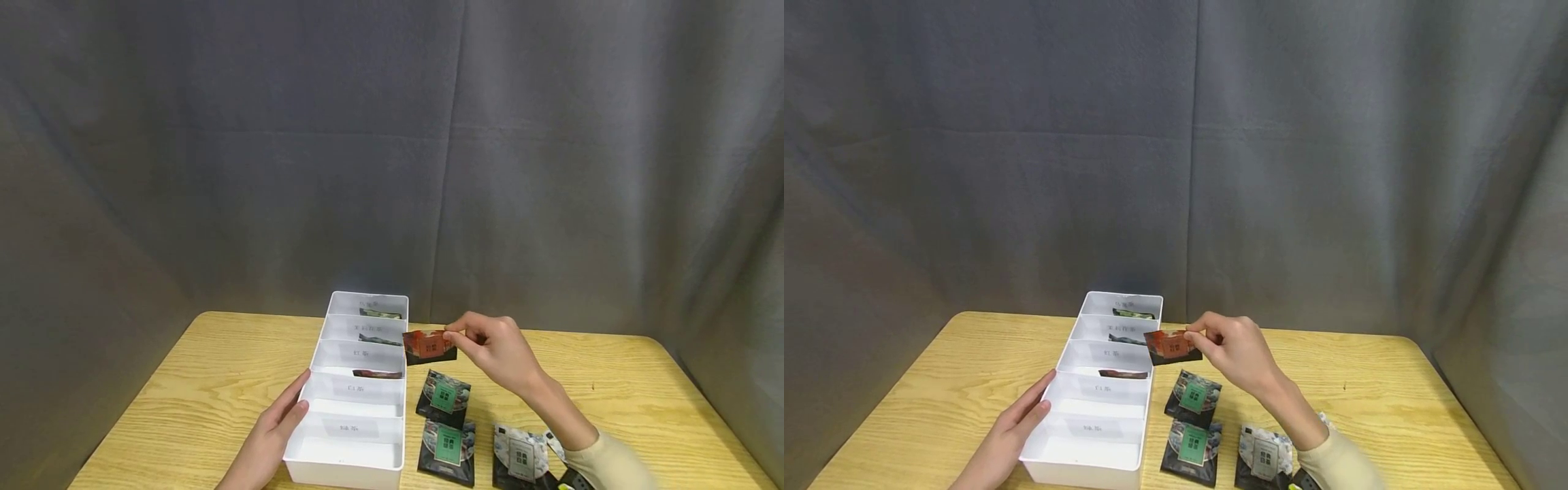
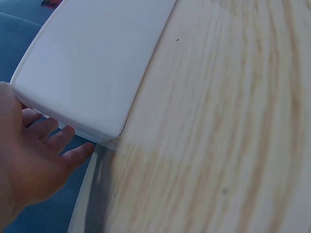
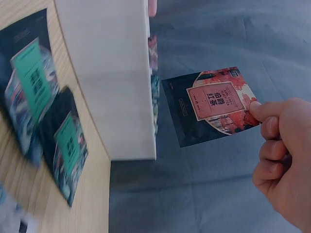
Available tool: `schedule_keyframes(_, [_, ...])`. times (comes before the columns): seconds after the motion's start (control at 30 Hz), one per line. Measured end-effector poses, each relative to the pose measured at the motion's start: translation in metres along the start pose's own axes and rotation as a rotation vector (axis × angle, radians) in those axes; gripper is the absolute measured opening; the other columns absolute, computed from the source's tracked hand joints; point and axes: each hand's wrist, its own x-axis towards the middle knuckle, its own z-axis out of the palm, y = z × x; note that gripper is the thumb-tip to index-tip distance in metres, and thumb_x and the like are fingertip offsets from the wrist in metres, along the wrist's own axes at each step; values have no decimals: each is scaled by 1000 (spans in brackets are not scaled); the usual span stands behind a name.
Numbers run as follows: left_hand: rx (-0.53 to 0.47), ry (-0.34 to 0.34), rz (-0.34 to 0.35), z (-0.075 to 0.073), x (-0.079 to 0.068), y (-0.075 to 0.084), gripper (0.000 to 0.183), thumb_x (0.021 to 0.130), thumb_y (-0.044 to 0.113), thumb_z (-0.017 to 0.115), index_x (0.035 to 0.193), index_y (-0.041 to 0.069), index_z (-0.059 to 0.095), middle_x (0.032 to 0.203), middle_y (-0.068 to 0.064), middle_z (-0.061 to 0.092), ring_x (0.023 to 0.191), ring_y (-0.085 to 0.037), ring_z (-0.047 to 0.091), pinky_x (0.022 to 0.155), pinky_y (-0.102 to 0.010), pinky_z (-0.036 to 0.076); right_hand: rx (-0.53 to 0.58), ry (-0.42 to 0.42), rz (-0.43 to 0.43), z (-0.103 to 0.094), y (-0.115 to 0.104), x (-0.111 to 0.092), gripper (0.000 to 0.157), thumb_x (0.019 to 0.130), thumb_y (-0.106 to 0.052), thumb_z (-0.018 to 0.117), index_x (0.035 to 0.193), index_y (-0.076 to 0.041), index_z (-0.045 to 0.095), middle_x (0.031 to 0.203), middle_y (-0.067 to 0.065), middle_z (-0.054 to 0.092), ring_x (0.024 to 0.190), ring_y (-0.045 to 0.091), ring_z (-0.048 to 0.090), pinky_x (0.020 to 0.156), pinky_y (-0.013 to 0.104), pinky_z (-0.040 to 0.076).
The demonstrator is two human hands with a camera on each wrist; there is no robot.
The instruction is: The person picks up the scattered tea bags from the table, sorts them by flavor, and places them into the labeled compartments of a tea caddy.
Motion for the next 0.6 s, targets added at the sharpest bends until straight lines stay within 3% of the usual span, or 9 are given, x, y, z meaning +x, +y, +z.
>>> schedule_keyframes(0.6, [16,10,-12,0,-1,2,50,108,30,42,156,22,32,164,-11,23,150,-31,22,120,-51,23,77,-32,-71,50,-28,26,4,90,-10,74,91,-13,77,54,-11,44,48,-2,29,44,16,24])
